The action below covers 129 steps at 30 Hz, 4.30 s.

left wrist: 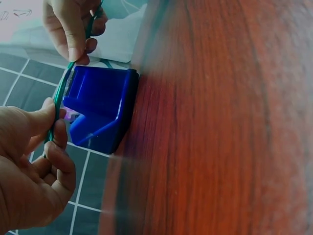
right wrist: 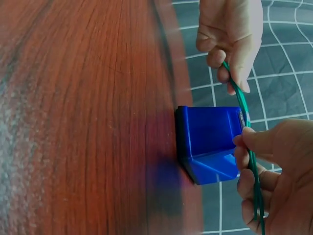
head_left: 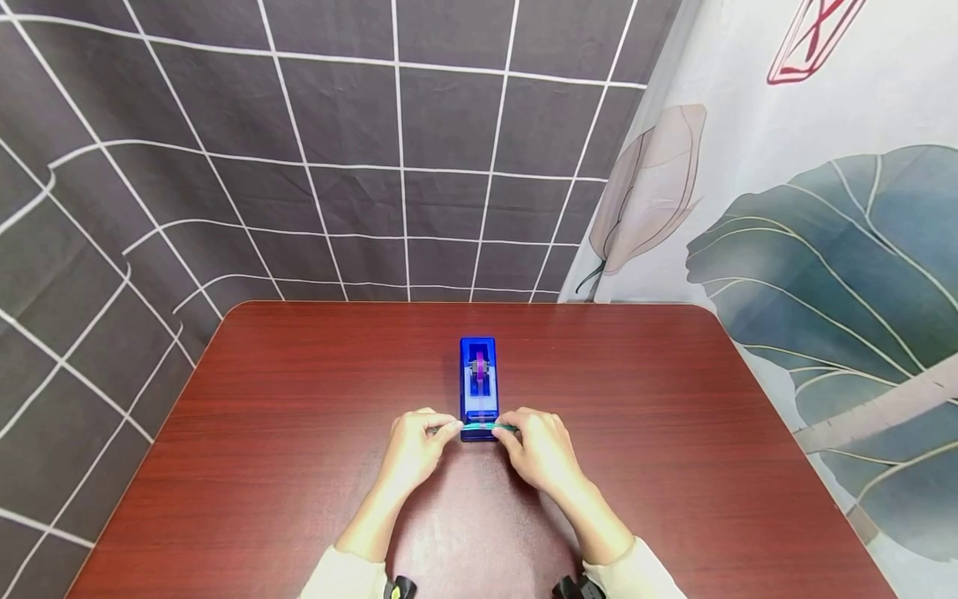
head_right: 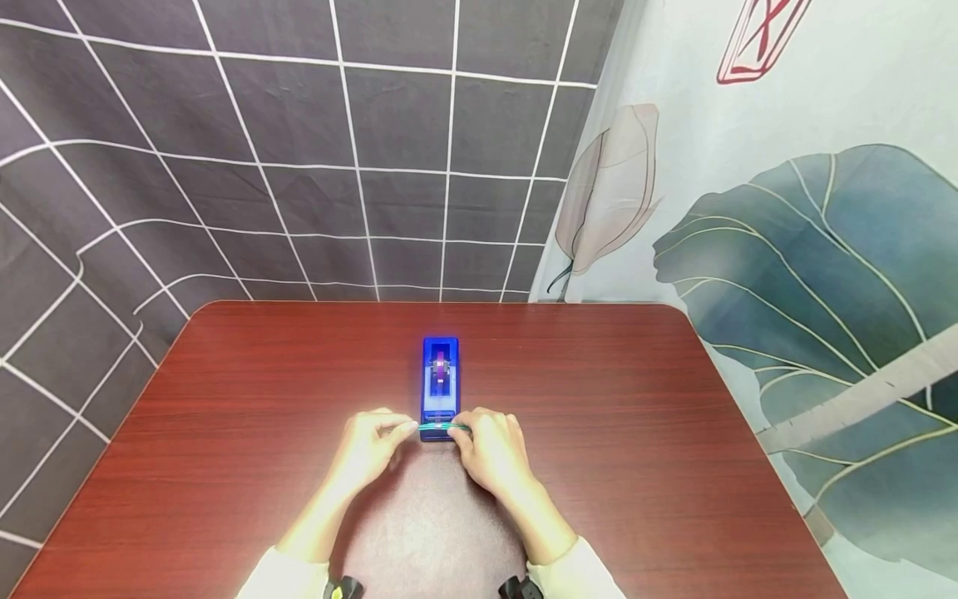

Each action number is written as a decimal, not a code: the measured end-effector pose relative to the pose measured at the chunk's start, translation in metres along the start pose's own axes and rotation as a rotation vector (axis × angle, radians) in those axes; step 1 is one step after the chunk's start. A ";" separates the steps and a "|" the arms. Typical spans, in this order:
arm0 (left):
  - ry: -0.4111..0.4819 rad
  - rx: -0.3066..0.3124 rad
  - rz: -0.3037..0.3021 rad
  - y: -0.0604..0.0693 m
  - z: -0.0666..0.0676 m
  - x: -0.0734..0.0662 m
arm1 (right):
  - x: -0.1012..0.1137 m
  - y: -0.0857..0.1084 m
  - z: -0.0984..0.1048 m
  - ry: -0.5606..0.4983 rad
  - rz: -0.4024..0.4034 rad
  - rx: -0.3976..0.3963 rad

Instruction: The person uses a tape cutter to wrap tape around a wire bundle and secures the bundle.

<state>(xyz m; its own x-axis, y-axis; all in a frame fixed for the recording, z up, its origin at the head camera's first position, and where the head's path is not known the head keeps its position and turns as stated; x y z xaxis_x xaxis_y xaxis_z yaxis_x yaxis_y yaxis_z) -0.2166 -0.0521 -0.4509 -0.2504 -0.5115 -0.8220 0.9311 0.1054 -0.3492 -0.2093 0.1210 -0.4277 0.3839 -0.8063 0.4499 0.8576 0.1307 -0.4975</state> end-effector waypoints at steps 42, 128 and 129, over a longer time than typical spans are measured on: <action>0.037 0.067 0.025 0.019 0.005 -0.001 | -0.003 0.010 -0.005 -0.058 -0.075 0.231; 0.038 0.052 0.095 0.011 0.001 0.003 | -0.001 0.008 0.003 -0.039 -0.118 0.094; 0.045 0.051 0.096 0.011 0.001 0.003 | -0.002 0.008 0.003 -0.039 -0.120 0.095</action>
<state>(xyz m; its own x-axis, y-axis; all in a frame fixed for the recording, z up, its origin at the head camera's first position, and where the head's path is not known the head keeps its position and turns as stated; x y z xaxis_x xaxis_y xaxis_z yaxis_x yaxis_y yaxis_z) -0.2070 -0.0533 -0.4566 -0.1699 -0.4618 -0.8705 0.9635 0.1077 -0.2451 -0.2021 0.1252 -0.4298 0.2877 -0.7969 0.5312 0.9260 0.0898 -0.3668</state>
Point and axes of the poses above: each hand's wrist, its own y-axis away from the middle knuckle, its own z-axis out of the back of the hand, x = y × z, the point moved 10 cm from there along -y, towards the middle knuckle, and after that the axes turned 12 degrees about -x, right-handed, at the moved point
